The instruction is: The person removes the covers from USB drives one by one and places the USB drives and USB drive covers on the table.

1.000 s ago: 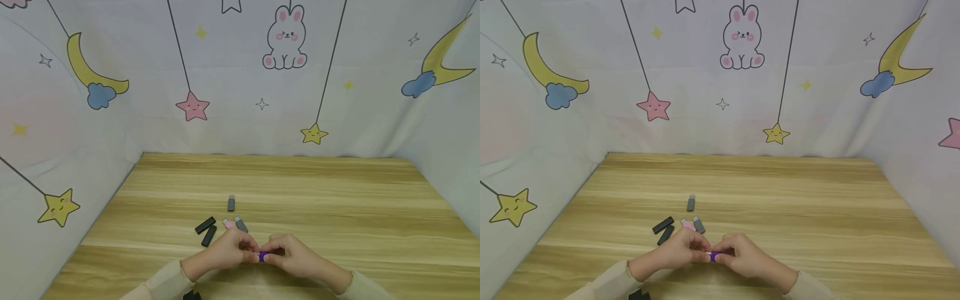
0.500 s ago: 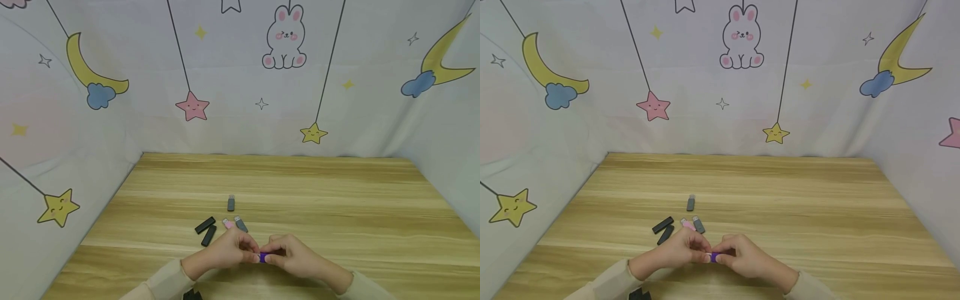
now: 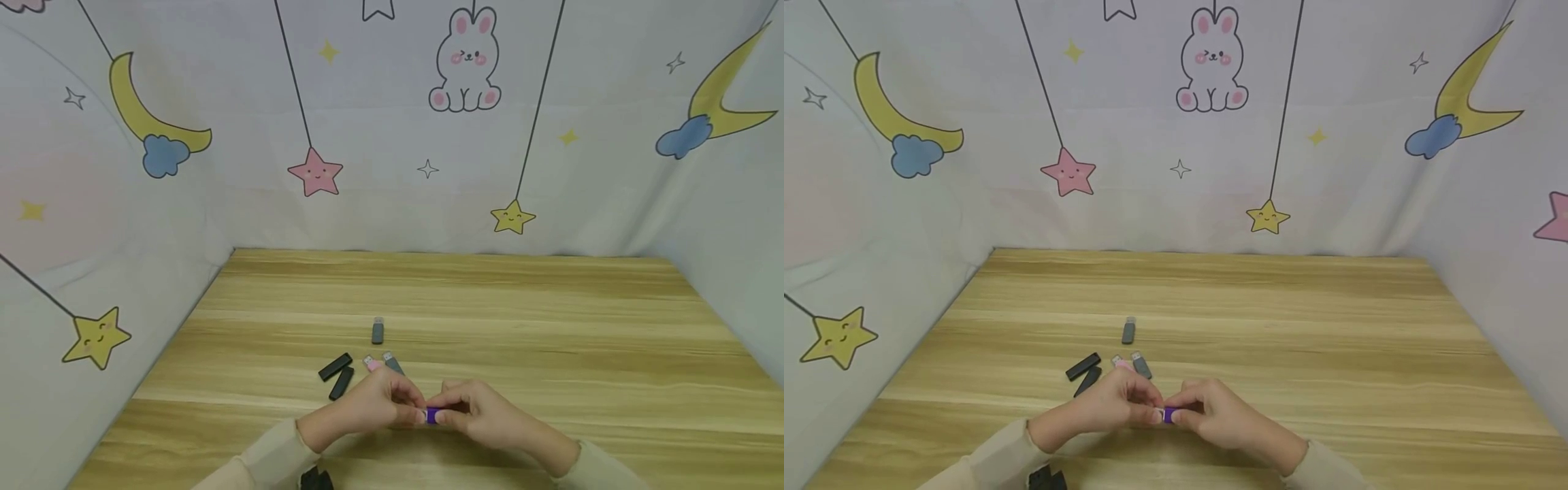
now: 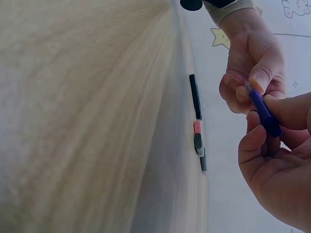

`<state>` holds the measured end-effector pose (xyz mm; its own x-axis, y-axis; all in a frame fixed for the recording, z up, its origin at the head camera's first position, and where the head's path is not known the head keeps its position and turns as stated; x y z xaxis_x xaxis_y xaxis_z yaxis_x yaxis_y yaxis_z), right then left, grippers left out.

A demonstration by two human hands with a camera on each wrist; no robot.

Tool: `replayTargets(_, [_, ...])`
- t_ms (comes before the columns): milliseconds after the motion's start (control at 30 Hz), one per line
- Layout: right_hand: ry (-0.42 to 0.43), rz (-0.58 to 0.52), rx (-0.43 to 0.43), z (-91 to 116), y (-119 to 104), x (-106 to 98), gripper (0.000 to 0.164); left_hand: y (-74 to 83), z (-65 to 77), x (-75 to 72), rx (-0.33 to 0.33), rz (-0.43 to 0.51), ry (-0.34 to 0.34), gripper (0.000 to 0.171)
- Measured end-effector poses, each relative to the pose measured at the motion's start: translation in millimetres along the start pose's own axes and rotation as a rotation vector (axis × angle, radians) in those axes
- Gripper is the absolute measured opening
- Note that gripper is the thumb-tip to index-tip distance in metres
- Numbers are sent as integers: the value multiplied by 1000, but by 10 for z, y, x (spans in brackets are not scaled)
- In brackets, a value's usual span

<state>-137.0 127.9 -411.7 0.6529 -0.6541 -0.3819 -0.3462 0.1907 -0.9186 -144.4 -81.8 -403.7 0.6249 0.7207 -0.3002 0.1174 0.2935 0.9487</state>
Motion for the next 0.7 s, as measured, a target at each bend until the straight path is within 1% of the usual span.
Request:
replayTargets(133, [1,-6,9,-5,-24,-22,26,13,-5,-20,15,-19,4,8])
replayTargets(300, [9,-15,25,-7,-45,-37,27,22,-10,-45,15,-38,6,9])
replayTargets(400, [20,-14,37,-9,-43,-57,27,21,-3,-74,-5,-30,16,10])
replayTargets(567, [52,46,21,-25,-27,-133,26,22,15,-135,-28,-5,42,12])
replayTargets(700, [96,80,32,-35,-67,-223,25,64,22,-189,-54,-37,60,14])
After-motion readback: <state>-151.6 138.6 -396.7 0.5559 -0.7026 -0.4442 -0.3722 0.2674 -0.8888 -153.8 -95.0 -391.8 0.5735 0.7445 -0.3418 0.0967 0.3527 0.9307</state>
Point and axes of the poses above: each hand's wrist, its own z-axis away from the middle knuckle, its own x-axis out of the palm, y = z × x, the point moved 1 cm from there along -z, towards the middle knuckle, and after that the axes turned 1 degree about -x, right-handed, at the moved point
